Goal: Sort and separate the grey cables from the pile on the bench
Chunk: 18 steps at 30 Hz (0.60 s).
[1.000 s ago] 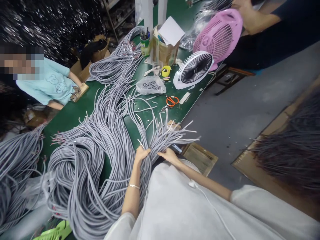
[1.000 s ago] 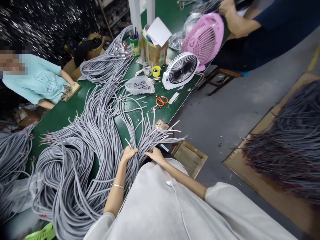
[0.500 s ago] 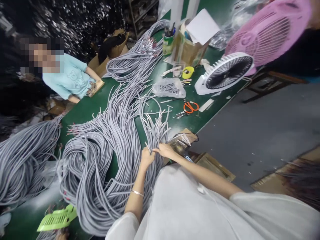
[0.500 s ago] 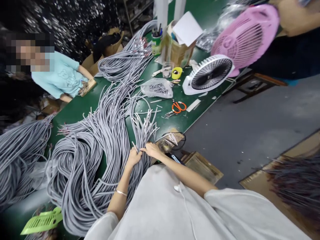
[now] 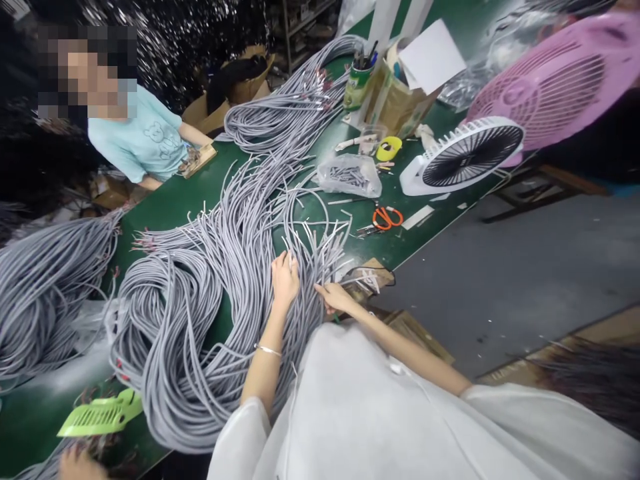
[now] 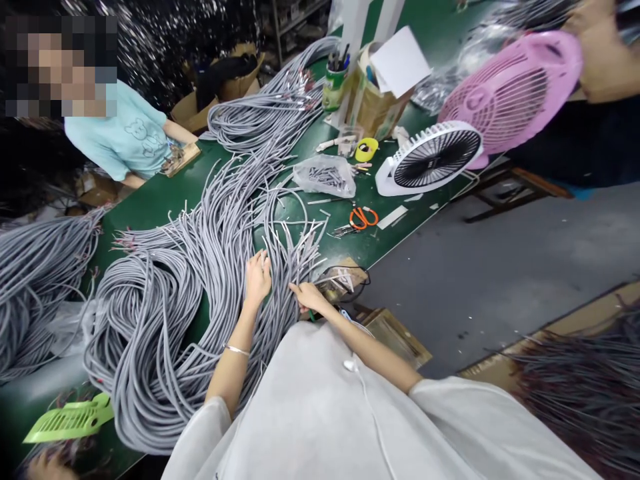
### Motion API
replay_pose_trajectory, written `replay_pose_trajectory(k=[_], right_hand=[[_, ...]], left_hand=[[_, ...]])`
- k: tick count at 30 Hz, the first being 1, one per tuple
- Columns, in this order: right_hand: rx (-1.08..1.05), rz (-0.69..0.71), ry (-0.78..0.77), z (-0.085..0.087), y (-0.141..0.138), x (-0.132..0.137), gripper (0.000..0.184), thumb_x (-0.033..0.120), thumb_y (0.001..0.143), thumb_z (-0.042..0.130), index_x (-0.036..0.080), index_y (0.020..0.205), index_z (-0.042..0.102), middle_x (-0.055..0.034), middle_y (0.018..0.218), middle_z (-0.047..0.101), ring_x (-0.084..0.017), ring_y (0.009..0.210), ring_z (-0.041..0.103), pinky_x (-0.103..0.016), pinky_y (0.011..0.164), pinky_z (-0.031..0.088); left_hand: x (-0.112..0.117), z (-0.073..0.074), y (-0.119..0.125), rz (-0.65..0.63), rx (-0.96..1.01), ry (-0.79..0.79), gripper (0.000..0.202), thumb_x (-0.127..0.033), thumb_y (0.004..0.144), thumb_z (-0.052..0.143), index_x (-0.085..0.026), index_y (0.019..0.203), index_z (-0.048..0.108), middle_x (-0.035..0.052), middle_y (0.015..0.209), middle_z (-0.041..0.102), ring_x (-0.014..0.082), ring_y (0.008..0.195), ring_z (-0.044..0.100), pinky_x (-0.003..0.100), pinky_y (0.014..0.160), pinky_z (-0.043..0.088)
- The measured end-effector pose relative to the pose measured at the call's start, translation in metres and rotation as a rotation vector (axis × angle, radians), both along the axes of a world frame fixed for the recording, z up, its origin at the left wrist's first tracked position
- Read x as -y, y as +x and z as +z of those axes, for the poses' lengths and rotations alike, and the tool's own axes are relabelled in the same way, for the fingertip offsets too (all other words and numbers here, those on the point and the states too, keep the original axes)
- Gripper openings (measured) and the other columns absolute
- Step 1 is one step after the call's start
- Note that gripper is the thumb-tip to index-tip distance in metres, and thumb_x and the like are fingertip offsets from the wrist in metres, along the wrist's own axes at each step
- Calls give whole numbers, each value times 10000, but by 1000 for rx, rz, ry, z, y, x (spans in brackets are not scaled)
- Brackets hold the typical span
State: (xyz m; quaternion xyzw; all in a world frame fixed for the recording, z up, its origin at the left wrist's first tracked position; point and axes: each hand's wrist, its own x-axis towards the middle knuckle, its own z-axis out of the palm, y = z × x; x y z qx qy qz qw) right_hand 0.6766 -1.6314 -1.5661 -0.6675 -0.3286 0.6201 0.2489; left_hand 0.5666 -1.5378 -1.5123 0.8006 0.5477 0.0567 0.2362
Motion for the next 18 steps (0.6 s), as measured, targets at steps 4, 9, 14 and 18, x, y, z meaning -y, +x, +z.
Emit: replay_pose_trajectory(k=[4, 9, 14, 18], right_hand=[[178, 83, -14, 15, 14, 0, 434, 323, 982, 386, 169, 630, 588, -9, 469, 572, -163, 504, 612, -254, 595, 474], [370, 254, 69, 35, 40, 4, 411, 304, 937, 462, 189, 557, 570, -81, 547, 622, -237, 725, 665, -271, 691, 430], [424, 398, 155, 39, 33, 13, 245, 281, 910, 490, 175, 791, 676, -143, 844, 702, -284, 894, 652, -298, 720, 409], [334, 487, 213, 42, 8, 17, 177, 258, 877, 534, 202, 824, 693, -101, 801, 700, -257, 853, 655, -277, 696, 410]], left_hand=[[24, -20, 1, -11, -71, -59, 473, -285, 884, 487, -71, 1305, 489, 230, 1345, 509, 291, 1284, 448, 445, 1062, 356], [38, 0, -22, 71, -134, 24, 471, -328, 883, 498, -65, 1274, 514, 235, 1398, 453, 321, 1354, 356, 471, 1110, 291], [30, 42, -66, 345, -454, 19, 744, -363, 811, 616, -14, 1402, 328, 304, 1471, 306, 380, 1395, 264, 521, 1111, 247], [31, 51, -93, 466, -567, -144, 787, -313, 717, 729, 8, 1356, 400, 330, 1208, 572, 390, 1126, 576, 447, 928, 446]])
